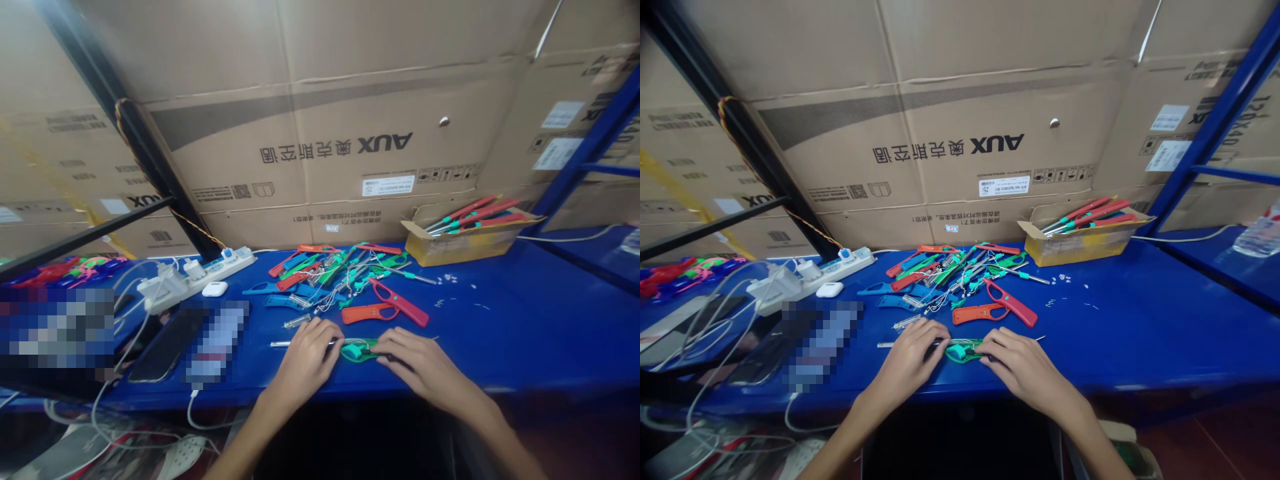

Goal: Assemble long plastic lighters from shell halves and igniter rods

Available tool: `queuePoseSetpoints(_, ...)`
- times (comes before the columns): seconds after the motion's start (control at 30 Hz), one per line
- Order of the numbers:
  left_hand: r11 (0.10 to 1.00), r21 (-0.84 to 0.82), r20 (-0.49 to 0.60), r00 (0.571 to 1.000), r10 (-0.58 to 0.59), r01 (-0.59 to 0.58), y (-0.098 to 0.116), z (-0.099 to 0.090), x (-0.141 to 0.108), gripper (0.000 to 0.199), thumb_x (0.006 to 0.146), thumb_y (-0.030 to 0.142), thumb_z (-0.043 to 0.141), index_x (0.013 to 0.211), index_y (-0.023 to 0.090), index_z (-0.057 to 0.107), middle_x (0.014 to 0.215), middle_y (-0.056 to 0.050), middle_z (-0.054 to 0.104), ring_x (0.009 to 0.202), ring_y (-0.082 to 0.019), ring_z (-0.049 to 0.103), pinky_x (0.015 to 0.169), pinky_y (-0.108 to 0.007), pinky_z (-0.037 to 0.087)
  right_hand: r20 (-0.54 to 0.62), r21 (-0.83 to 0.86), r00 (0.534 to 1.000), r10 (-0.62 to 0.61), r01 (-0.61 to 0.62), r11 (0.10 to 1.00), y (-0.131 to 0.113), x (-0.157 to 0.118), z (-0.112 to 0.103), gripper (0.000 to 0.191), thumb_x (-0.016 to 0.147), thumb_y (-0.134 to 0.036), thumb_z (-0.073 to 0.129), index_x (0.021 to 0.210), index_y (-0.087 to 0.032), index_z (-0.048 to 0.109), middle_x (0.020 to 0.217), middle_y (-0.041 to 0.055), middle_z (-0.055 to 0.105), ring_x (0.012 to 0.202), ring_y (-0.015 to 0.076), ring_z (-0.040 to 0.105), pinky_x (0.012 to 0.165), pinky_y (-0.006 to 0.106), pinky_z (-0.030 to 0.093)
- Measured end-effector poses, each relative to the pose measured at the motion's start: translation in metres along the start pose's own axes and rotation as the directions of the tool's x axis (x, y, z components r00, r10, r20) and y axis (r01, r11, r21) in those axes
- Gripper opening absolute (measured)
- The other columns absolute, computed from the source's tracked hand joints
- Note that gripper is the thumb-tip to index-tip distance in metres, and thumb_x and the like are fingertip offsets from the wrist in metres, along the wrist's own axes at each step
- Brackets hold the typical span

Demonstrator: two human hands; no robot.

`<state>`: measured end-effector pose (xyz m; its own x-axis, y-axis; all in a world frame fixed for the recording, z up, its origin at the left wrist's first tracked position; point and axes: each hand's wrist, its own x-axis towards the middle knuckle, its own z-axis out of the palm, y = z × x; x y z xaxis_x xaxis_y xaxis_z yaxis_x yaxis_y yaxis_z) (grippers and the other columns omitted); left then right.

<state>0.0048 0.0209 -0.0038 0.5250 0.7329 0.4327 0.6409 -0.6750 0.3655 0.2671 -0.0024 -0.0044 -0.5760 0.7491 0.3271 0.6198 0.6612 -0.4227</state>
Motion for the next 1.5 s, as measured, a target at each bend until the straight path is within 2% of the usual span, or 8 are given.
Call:
queuePoseSetpoints(0.23,0.999,-0.007,0.028,0.999,0.037,-0.037,0.004,-0.004,0.0,0.011,0.107,0.02,0.051,0.105,0.022,0.062,0.109,-0.002,0.07,0.101,-0.021,0.063,0.095,-0.039,0.042,0.018,-0.049,1.0,-0.006,0.007,0.999,-0.001,-0.001,0.001,0.024,0.108,-0.032,0.05,0.125,-0.026,0.066,0.109,0.0053,0.068,0.1,0.0205,0.067,0.085,0.033,0.055)
queuePoseSetpoints(0.47,0.999,0.008,0.057,0.997,0.051,-0.051,0.004,-0.004,-0.001,0.012,0.107,0.023,0.054,0.105,0.022,0.066,0.108,-0.003,0.07,0.099,-0.021,0.061,0.094,-0.039,0.042,-0.028,-0.104,0.999,-0.018,0.015,0.994,0.0,-0.001,0.004,0.024,0.106,-0.033,0.054,0.124,-0.026,0.067,0.107,0.0061,0.069,0.097,0.0209,0.069,0.082,0.032,0.057)
queuePoseSetpoints(0.6,0.997,0.027,0.069,0.996,0.063,-0.065,0.004,-0.004,-0.001,0.012,0.107,0.025,0.055,0.106,0.022,0.066,0.108,-0.003,0.07,0.099,-0.022,0.061,0.092,-0.039,0.044,-0.063,-0.115,0.998,-0.026,0.019,0.993,-0.001,-0.001,0.005,0.025,0.105,-0.033,0.054,0.126,-0.026,0.066,0.116,0.0074,0.068,0.099,0.0213,0.07,0.082,0.034,0.06)
queuePoseSetpoints(0.73,0.997,0.027,0.066,0.995,0.076,-0.077,0.003,-0.002,-0.001,0.013,0.107,0.025,0.054,0.105,0.021,0.066,0.108,-0.004,0.07,0.098,-0.022,0.062,0.091,-0.039,0.045,-0.097,-0.136,0.994,-0.048,0.035,0.99,-0.001,-0.002,0.007,0.028,0.105,-0.033,0.055,0.129,-0.026,0.067,0.128,0.0094,0.067,0.107,0.0228,0.071,0.089,0.038,0.062)
queuePoseSetpoints(0.9,0.997,0.02,0.064,0.995,0.073,-0.074,0.002,0.001,-0.003,0.012,0.107,0.027,0.055,0.109,0.021,0.066,0.108,-0.004,0.07,0.099,-0.022,0.063,0.093,-0.039,0.046,-0.062,-0.191,0.997,-0.052,0.039,0.981,-0.001,-0.003,0.009,0.028,0.106,-0.034,0.054,0.129,-0.024,0.066,0.13,0.0085,0.07,0.109,0.0245,0.07,0.09,0.042,0.063)
queuePoseSetpoints(1.0,0.997,0.015,0.061,0.995,0.078,-0.079,0.002,0.002,-0.003,0.012,0.107,0.026,0.055,0.11,0.02,0.065,0.108,-0.005,0.07,0.099,-0.022,0.063,0.093,-0.039,0.047,-0.045,-0.232,0.998,-0.048,0.036,0.972,-0.002,-0.003,0.009,0.029,0.106,-0.035,0.053,0.129,-0.024,0.066,0.131,0.0084,0.07,0.109,0.0246,0.07,0.085,0.04,0.064)
queuePoseSetpoints(1.17,0.997,0.018,0.053,0.995,0.079,-0.08,0.002,0.001,-0.003,0.014,0.107,0.027,0.055,0.109,0.021,0.067,0.108,-0.005,0.072,0.098,-0.022,0.065,0.094,-0.039,0.049,-0.06,-0.268,0.996,-0.066,0.048,0.962,0.001,-0.006,0.012,0.031,0.106,-0.035,0.054,0.131,-0.023,0.066,0.132,0.0082,0.071,0.11,0.0255,0.071,0.085,0.041,0.065)
queuePoseSetpoints(1.5,0.997,0.006,0.062,0.995,0.074,-0.075,0.002,0.001,-0.003,0.011,0.107,0.027,0.056,0.11,0.021,0.065,0.109,-0.005,0.072,0.1,-0.023,0.066,0.094,-0.04,0.048,-0.065,-0.216,0.998,-0.02,0.005,0.976,-0.004,-0.002,0.01,0.034,0.108,-0.041,0.049,0.135,-0.023,0.061,0.135,0.0094,0.069,0.116,0.0234,0.07,0.082,0.035,0.065)
